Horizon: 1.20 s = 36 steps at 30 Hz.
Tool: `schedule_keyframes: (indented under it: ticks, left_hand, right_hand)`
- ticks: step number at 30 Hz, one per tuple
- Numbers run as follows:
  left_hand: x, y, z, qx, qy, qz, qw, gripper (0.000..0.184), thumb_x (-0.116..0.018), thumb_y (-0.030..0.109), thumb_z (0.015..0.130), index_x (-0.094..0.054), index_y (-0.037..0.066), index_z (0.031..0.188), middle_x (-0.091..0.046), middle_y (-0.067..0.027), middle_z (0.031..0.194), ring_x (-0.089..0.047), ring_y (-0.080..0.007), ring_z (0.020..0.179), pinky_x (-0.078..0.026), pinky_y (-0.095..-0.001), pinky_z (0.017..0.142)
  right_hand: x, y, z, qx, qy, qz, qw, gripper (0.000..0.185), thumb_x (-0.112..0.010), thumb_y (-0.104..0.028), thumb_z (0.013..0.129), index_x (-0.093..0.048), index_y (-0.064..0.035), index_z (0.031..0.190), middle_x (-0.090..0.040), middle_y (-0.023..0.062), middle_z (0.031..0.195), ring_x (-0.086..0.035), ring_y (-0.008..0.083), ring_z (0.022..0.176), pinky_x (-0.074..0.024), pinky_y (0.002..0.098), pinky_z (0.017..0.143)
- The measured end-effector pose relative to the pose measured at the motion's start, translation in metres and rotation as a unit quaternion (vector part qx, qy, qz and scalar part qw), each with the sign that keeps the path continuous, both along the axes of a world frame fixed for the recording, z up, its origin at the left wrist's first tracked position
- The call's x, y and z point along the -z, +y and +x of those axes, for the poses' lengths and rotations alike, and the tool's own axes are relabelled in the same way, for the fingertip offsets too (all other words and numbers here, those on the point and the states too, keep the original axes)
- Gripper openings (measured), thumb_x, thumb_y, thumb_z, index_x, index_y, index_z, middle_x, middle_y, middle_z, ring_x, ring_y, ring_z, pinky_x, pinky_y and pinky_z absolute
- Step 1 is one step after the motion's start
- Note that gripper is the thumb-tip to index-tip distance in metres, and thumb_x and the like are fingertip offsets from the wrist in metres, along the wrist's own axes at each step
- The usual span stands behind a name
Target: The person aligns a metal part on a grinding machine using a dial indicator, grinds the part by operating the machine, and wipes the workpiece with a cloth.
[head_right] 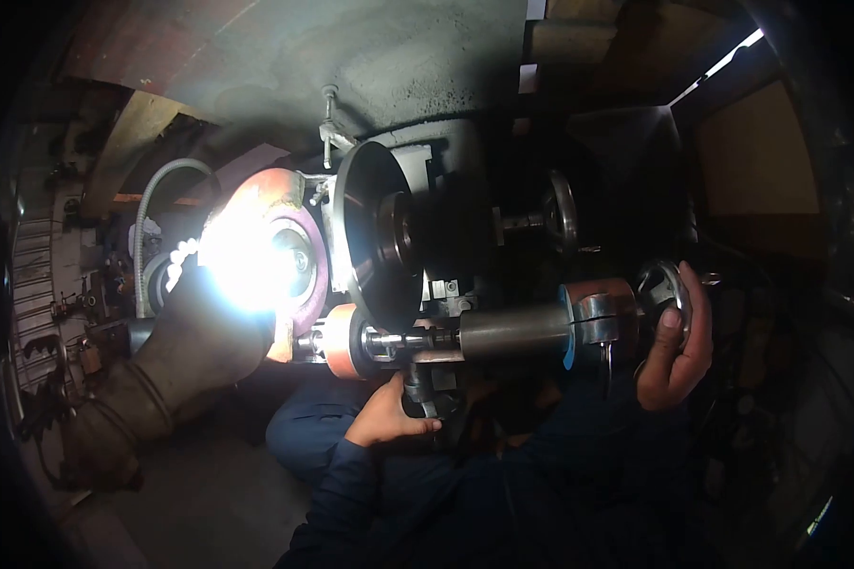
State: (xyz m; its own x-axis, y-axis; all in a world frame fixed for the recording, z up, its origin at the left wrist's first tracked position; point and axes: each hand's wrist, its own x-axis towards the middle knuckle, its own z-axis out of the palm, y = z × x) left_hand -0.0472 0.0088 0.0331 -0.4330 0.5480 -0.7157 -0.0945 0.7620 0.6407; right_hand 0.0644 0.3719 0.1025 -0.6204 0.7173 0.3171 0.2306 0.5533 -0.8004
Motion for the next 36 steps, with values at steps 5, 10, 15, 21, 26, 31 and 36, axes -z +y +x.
schedule_keyframes:
  ticks: [5,10,15,21,26,31,36]
  left_hand:
    - [0.001,0.001,-0.002,-0.006,-0.005,0.023,1.0,0.098,-0.091,0.035,0.06,-0.043,-0.008,0.135,-0.063,-0.0256,0.12,-0.06,-0.0376,0.117,-0.044,-0.0401,0.103]
    - [0.007,-0.001,-0.001,-0.007,-0.011,0.056,0.998,0.099,-0.091,0.034,0.061,-0.042,-0.008,0.136,-0.062,-0.0236,0.121,-0.06,-0.0353,0.116,-0.044,-0.039,0.103]
    - [-0.001,0.002,-0.004,-0.008,-0.026,0.033,0.999,0.099,-0.091,0.034,0.061,-0.043,-0.01,0.135,-0.063,-0.0226,0.12,-0.06,-0.0323,0.117,-0.044,-0.0372,0.103]
    - [0.006,-0.007,0.002,-0.066,0.015,-0.054,0.996,0.068,-0.086,0.038,0.073,-0.062,-0.007,0.118,-0.069,-0.0244,0.107,-0.065,-0.0334,0.105,-0.049,-0.0389,0.094]
    - [-0.087,-0.051,-0.021,-0.327,0.657,0.032,0.678,0.01,-0.062,0.006,0.087,-0.066,0.001,0.095,-0.068,-0.0139,0.089,-0.068,-0.029,0.079,-0.055,-0.0383,0.071]
    - [-0.115,-0.141,-0.11,-0.242,0.714,-0.098,0.65,0.036,-0.07,0.021,0.085,-0.067,0.0,0.114,-0.068,-0.023,0.109,-0.064,-0.0394,0.102,-0.049,-0.0437,0.092]
    - [-0.024,-0.219,-0.25,-0.051,0.714,-0.202,0.669,0.028,-0.061,0.017,0.096,-0.066,-0.004,0.114,-0.07,-0.0203,0.109,-0.068,-0.0357,0.097,-0.053,-0.0415,0.089]
  right_hand:
    - [0.004,0.002,0.003,0.001,-0.003,0.019,1.0,0.041,-0.046,-0.019,0.101,-0.056,0.0076,0.132,-0.063,0.0222,0.127,-0.061,0.0307,0.119,-0.0465,0.0383,0.102]
    - [0.0,0.001,0.002,-0.003,-0.013,0.01,1.0,0.041,-0.045,-0.017,0.101,-0.056,0.0074,0.132,-0.062,0.0226,0.127,-0.06,0.0313,0.12,-0.0461,0.0385,0.102]
    - [-0.002,0.003,0.001,-0.022,-0.01,-0.006,1.0,0.042,-0.045,-0.018,0.101,-0.054,0.0056,0.134,-0.061,0.0228,0.129,-0.059,0.0318,0.122,-0.045,0.0385,0.103]
    - [-0.015,0.006,0.006,-0.071,-0.042,0.014,0.997,0.044,-0.042,-0.022,0.104,-0.049,0.0024,0.14,-0.057,0.0228,0.137,-0.055,0.0346,0.128,-0.0415,0.04,0.107]
    - [-0.023,-0.003,0.06,-0.069,-0.014,0.042,0.997,0.068,-0.044,-0.036,0.103,-0.023,0.0029,0.154,-0.036,0.0288,0.151,-0.044,0.0415,0.134,-0.0347,0.0445,0.112]
    - [0.054,-0.037,0.143,0.077,-0.273,0.171,0.944,0.081,-0.079,-0.033,0.076,-0.044,-0.0013,0.143,-0.046,0.0268,0.141,-0.041,0.043,0.134,-0.0363,0.0508,0.11]
    - [0.051,-0.052,0.213,0.064,-0.206,0.13,0.968,0.08,-0.066,-0.047,0.088,-0.034,-0.0107,0.152,-0.039,0.0269,0.148,-0.038,0.0453,0.137,-0.0356,0.053,0.11]
